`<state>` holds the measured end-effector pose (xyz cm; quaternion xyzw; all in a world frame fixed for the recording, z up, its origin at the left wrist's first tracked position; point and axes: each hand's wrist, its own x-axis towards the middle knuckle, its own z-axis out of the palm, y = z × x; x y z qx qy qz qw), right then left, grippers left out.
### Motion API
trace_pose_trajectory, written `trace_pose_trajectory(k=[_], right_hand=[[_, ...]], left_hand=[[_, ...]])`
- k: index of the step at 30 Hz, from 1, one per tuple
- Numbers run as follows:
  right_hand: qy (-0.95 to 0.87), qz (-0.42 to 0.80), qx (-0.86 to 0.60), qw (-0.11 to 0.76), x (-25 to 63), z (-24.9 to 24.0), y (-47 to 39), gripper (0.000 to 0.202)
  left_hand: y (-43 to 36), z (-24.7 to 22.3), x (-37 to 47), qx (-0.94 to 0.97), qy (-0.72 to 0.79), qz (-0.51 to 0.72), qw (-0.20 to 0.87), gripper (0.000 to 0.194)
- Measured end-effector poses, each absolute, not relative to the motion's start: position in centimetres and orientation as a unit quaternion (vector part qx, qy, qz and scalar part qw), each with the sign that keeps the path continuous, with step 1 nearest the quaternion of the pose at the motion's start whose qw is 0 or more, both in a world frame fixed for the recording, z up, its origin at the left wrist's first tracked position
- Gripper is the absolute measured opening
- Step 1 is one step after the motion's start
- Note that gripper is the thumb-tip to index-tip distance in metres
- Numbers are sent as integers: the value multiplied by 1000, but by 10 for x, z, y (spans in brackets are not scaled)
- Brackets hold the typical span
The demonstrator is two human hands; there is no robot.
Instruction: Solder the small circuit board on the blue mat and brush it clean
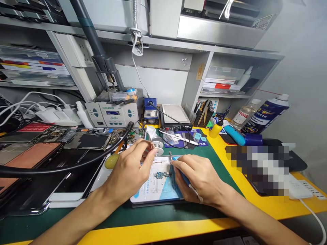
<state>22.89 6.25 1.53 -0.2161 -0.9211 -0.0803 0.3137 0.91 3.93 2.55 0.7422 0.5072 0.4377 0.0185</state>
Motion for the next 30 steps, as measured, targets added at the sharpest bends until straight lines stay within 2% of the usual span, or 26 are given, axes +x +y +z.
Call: trace_pose_trajectory(k=[19,30], right_hand=[[-929,-66,-168,322,232,17,63,23],[-908,1,-244,340,228,15,66,24]], left_hand=[[39,26,9,751,500,432,11,8],[37,27,10,754,496,429,12,8]])
